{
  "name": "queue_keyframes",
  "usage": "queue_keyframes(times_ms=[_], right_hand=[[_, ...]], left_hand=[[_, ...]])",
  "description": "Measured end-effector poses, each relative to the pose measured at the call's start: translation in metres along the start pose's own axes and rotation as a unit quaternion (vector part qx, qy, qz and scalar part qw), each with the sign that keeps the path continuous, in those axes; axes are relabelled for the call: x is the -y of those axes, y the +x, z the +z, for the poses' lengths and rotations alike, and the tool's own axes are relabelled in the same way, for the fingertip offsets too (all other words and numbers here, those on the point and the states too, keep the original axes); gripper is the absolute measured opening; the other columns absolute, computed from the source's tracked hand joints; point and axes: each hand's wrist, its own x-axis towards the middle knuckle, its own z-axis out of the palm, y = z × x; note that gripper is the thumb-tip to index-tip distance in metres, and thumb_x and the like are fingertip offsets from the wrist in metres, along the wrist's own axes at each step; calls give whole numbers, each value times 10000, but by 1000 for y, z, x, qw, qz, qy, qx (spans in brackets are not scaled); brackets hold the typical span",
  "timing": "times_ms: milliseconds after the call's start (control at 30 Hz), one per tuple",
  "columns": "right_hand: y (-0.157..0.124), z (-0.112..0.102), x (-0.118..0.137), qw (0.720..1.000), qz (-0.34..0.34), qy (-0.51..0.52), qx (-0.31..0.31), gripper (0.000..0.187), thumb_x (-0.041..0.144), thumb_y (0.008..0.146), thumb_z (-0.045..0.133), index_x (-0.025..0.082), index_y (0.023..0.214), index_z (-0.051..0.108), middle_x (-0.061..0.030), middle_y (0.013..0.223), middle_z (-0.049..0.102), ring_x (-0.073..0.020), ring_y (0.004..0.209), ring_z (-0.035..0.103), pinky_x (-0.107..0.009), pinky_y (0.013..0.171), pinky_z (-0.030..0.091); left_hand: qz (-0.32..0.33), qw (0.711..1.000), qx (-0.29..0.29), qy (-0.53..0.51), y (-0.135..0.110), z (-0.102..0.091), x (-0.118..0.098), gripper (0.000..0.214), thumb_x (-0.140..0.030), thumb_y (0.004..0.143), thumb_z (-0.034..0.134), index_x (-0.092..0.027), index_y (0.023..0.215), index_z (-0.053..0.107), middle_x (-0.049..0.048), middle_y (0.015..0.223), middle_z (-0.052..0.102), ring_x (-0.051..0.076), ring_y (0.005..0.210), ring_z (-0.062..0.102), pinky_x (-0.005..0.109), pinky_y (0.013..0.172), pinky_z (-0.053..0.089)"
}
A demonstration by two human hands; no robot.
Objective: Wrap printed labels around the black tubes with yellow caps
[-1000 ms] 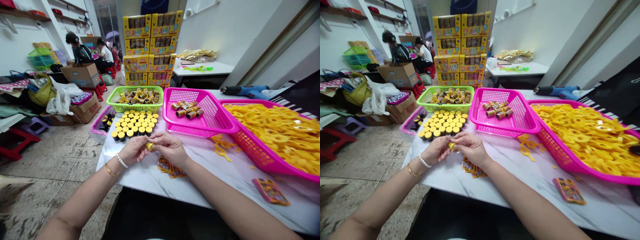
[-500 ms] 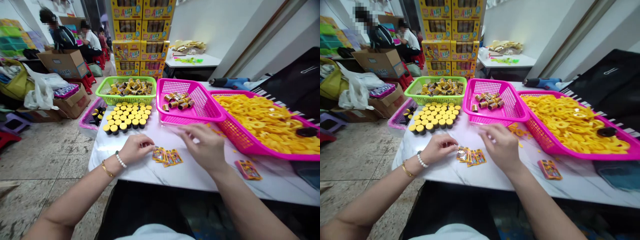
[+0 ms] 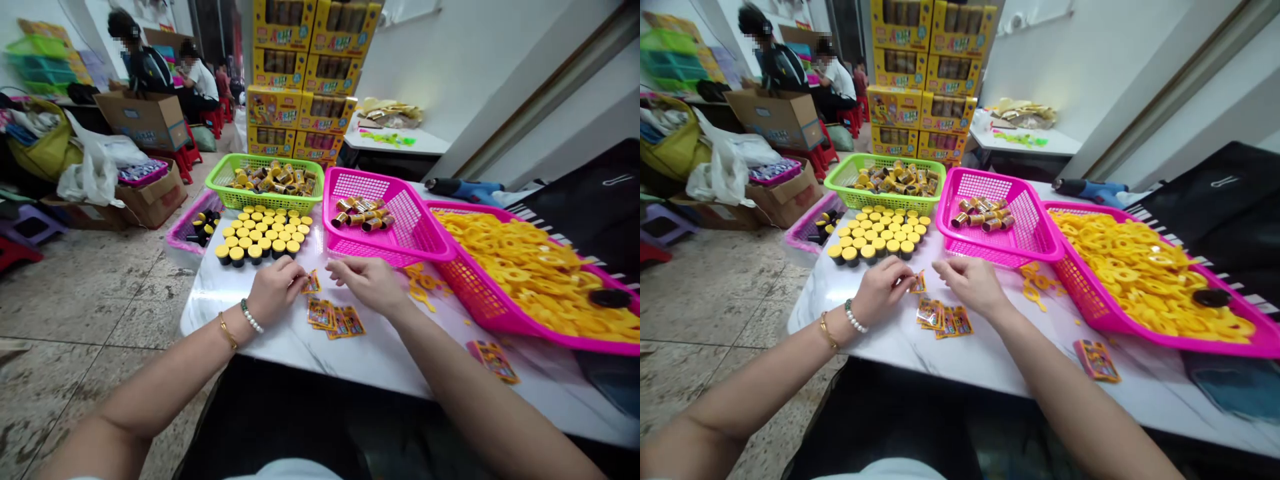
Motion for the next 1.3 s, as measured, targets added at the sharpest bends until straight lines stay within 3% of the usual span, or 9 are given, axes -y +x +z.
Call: queue_keyframes(times_ms=[133,200,300,467,667,933,1033,1133,1300], right_hand=[[20,21,1,977,74,136,143,437,593,743,752,158,700,749,-30,602,696,-112,493,572,-223,445,407],[19,31,0,972,78,190,115,431,580,718,773,153,695,722,0,577,648,-97,491,528,-227,473,413],[11,42,-4,977,53,207,1,443,595,777,719,168,685,644,22,581,585,-112,540,518,-245,516,429],[-2,49,-5,985,-6,119,-125,488,638,911,540,209,680,553,35,563,510,-121,525,478,-252,503,386],[-4,50,-4,984,-58,47,-161,498,610,978,458,223,671,519,31,570,499,-127,533,485,-263,526,378],[-7,61,1,971,-195,-11,-138,336,382,1001,503,220,725,607,-15,647,631,-158,609,588,-288,592,445],[2,60,-4,969,-234,-9,-77,340,359,1002,496,212,726,630,-22,663,654,-158,625,614,-285,610,470],[23,54,-7,971,-225,-33,-73,325,363,996,494,200,773,666,-27,680,670,-158,630,617,-280,610,468],[53,58,2,949,-195,-235,-83,238,373,946,576,186,1010,708,-89,942,734,-188,729,633,-283,600,397]], left_hand=[[4,997,-72,-19,-2,-7,-1,158,-245,942,578,-175,853,689,66,827,644,167,739,602,279,673,472],[-8,993,-107,-49,-1,-9,-5,121,-228,928,591,-170,906,695,70,854,653,152,698,581,278,667,479],[-72,978,-153,-124,1,-12,-12,112,-267,903,637,-175,911,700,57,838,657,126,625,542,262,615,469],[-230,904,-88,-349,5,-11,-22,353,-491,868,674,-158,753,699,1,601,597,82,428,468,223,419,348],[-268,871,-112,-396,6,-10,-26,373,-518,776,762,-146,771,741,-1,624,619,47,379,420,212,371,301],[-250,898,-101,-347,9,-13,-21,204,-373,687,842,-179,662,781,23,649,639,116,610,546,239,549,433],[-320,860,-71,-391,10,-16,-14,268,-407,668,849,-153,664,765,13,591,633,82,485,476,225,452,363],[-376,802,-66,-459,12,-19,-5,346,-437,634,873,-125,683,732,8,600,648,33,371,388,201,358,230],[-427,708,-107,-552,18,-25,5,297,-298,640,898,-85,744,719,4,630,660,-12,328,363,156,312,142]])
